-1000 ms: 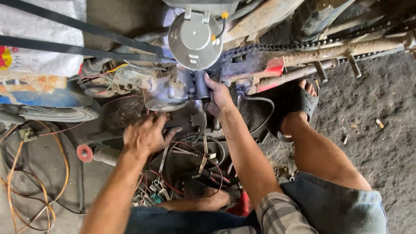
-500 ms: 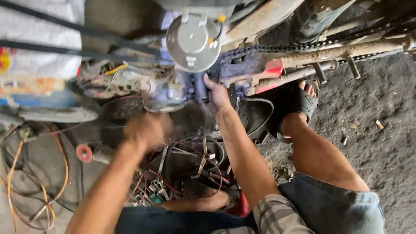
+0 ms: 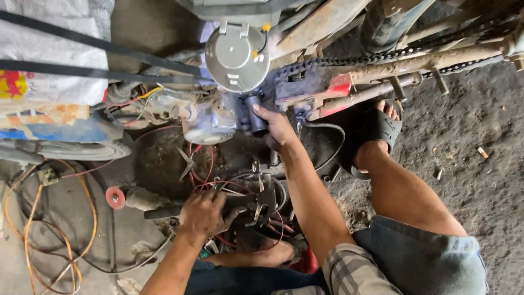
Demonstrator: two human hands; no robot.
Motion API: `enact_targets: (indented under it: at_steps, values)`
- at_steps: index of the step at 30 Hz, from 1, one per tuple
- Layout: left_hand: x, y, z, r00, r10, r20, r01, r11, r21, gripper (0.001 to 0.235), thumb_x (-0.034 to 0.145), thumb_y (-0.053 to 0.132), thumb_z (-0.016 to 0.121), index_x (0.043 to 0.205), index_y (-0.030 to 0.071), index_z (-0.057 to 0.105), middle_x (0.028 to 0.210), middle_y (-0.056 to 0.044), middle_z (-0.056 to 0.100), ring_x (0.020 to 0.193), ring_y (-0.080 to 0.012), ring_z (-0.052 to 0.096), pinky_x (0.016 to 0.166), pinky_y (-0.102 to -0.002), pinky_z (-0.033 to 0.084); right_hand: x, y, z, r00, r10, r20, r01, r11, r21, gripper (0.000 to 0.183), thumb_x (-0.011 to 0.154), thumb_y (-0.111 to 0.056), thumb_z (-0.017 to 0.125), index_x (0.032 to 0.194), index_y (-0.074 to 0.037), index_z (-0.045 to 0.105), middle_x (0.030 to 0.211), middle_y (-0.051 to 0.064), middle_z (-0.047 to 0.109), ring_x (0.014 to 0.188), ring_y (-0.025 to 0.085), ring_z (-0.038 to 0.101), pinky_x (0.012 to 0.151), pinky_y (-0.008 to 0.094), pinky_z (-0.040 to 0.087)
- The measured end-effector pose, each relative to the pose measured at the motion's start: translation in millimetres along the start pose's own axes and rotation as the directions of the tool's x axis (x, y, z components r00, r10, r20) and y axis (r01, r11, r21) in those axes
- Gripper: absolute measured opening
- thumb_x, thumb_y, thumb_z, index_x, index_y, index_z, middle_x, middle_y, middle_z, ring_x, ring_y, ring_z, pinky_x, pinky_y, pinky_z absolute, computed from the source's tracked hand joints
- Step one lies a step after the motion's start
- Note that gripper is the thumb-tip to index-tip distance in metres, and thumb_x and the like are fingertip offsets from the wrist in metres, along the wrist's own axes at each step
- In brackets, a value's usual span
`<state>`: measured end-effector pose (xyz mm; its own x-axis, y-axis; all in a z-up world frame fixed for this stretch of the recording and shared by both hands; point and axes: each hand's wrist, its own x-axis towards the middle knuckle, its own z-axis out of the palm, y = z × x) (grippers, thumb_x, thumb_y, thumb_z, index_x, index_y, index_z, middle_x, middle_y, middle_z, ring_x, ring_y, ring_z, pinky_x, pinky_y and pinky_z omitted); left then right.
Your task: Repairing a motorcycle engine by hammering a component with a chisel and using an angle grinder to modify metal parts.
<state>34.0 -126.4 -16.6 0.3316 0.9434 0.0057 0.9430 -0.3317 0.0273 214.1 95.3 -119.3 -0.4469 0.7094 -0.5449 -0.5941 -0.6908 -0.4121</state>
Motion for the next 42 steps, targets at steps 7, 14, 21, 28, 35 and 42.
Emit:
enact_targets:
  at_steps: [7, 14, 21, 28, 35, 42]
  values:
    - [46.6, -11.6, -24.5, 1.000, -0.015, -0.024, 0.017, 0.999, 0.050, 0.052, 0.087, 0.067, 0.056, 0.085, 0.016, 0.062, 0.073, -0.007, 0.061, 0.061, -0.0305, 0.069, 0.053, -0.044, 0.053, -9.9, -18.6, 19.7, 0.997, 0.028, 0.076, -0.029, 0.999, 0.021, 0.044, 0.088, -0.040, 0.072, 0.105, 0.000, 0.065, 0.088, 0.023, 0.074, 0.071, 0.033, 0.077, 0.061, 0.048, 0.066]
    - [87.8, -37.2, -26.2, 0.969, 0.115, 0.221, -0.142, 0.984, 0.110, 0.046, 0.086, 0.063, 0.060, 0.099, 0.019, 0.068, 0.080, -0.009, 0.067, 0.072, -0.0326, 0.072, 0.056, -0.048, 0.055, 6.1, -13.1, 9.7, 0.994, 0.060, 0.089, -0.064, 0.997, 0.043, 0.048, 0.084, -0.042, 0.077, 0.105, -0.001, 0.066, 0.089, 0.023, 0.075, 0.074, 0.035, 0.077, 0.064, 0.050, 0.066]
    - [142.2, -22.9, -76.0, 0.641, -0.319, 0.699, 0.311, 0.940, 0.143, 0.070, 0.100, 0.069, 0.038, 0.144, 0.017, 0.053, 0.137, -0.022, 0.063, 0.127, -0.0480, 0.060, 0.101, -0.062, 0.050, -4.4, -22.1, 17.5, 0.997, 0.065, 0.046, -0.067, 0.997, 0.050, 0.048, 0.081, -0.040, 0.081, 0.107, -0.002, 0.068, 0.092, 0.024, 0.075, 0.079, 0.037, 0.077, 0.068, 0.051, 0.066]
    - [11.6, 24.7, -25.4, 0.966, -0.170, 0.194, 0.197, 0.971, -0.132, 0.061, 0.086, 0.074, 0.049, 0.096, 0.015, 0.061, 0.085, -0.020, 0.069, 0.066, -0.0459, 0.072, 0.052, -0.057, 0.056, -28.6, -24.4, 5.5, 0.975, 0.023, -0.223, -0.116, 0.902, -0.417, 0.050, 0.066, -0.032, 0.095, 0.105, -0.006, 0.080, 0.096, 0.019, 0.076, 0.089, 0.031, 0.075, 0.077, 0.049, 0.061]
    - [-14.3, 44.5, -47.1, 0.705, -0.436, 0.559, 0.465, 0.880, 0.100, 0.060, 0.089, 0.076, 0.046, 0.108, 0.020, 0.060, 0.093, -0.010, 0.074, 0.082, -0.0383, 0.073, 0.066, -0.052, 0.057, -13.5, 8.2, 0.6, 0.982, 0.057, -0.182, -0.039, 0.994, 0.101, 0.024, 0.086, -0.020, 0.066, 0.105, -0.008, 0.059, 0.085, 0.010, 0.068, 0.074, 0.025, 0.065, 0.067, 0.039, 0.054]
    - [2.6, 22.2, -45.0, 0.565, -0.485, 0.667, 0.620, 0.784, 0.044, 0.056, 0.093, 0.070, 0.046, 0.111, 0.018, 0.059, 0.091, -0.014, 0.074, 0.085, -0.0415, 0.073, 0.067, -0.053, 0.057, -24.8, -28.2, 60.8, 0.930, -0.010, -0.367, 0.063, 0.989, 0.133, 0.033, 0.087, -0.045, 0.071, 0.099, -0.016, 0.061, 0.065, -0.003, 0.055, 0.053, 0.014, 0.051, 0.053, 0.029, 0.043]
